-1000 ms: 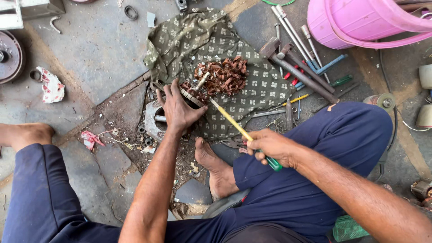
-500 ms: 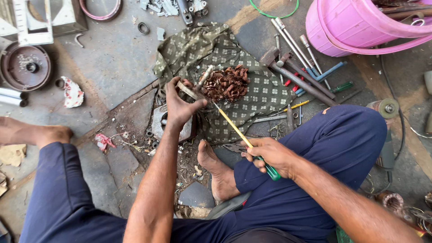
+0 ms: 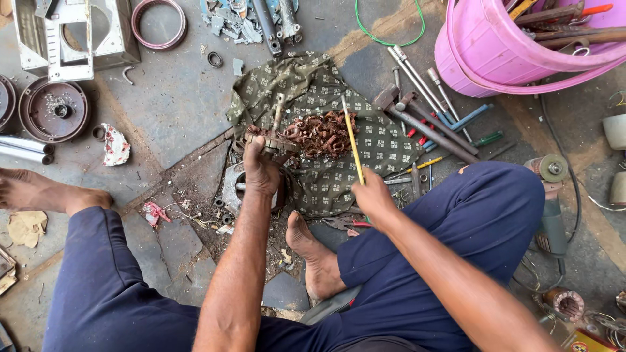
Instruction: The person uses a screwdriver to pry and scrape copper windings from a motor stator core. They repeatedly scrape the slots to remove debris and then pull out the loosened copper wire by hand, placing it on a cloth nearby.
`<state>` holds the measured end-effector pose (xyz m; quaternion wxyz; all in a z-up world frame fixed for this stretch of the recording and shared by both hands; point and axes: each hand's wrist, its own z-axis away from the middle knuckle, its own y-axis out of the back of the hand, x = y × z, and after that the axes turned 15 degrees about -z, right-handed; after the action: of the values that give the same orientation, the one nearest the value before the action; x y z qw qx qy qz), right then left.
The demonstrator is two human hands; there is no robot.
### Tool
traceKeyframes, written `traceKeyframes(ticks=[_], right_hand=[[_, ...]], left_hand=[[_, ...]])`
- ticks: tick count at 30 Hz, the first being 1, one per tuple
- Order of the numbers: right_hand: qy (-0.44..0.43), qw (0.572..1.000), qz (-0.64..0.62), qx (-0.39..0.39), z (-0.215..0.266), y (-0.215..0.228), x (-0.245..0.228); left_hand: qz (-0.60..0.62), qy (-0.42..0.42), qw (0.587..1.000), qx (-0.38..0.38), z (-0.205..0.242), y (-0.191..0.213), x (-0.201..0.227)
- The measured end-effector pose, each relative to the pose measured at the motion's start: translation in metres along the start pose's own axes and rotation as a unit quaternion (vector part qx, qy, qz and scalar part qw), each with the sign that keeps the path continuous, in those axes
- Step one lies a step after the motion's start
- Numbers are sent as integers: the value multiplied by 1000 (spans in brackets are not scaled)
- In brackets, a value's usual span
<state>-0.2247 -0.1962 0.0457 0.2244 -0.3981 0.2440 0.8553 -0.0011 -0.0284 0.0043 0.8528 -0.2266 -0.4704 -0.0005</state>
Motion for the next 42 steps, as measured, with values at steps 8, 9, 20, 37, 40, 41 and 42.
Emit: traceKeyframes(ticks=[8,9,20,37,40,41,42], right_hand=[[-93,977,152,121,-55,-26,40],[-125,969,171,126,-50,-25,38],[186,970,-91,-126,-14,-59,-76],[216,952,20,-215,-49,-59,-74],[188,962,20,-196,-57,-59,-67],[179,966,13,-187,-60,-60,-65],[137,971,-58,-185,-63,-61,-63]], left_hand=[[61,24,998,-19,15,-23,12],[68,27,997,-25,17,-24,13],[8,72,997,-35,18,-29,-4],[-209,47,977,3,-8,-13,-39],[-225,27,974,-18,-3,-13,-37],[-236,28,971,-16,-2,-15,-35],[-247,28,968,-14,-2,-16,-33]])
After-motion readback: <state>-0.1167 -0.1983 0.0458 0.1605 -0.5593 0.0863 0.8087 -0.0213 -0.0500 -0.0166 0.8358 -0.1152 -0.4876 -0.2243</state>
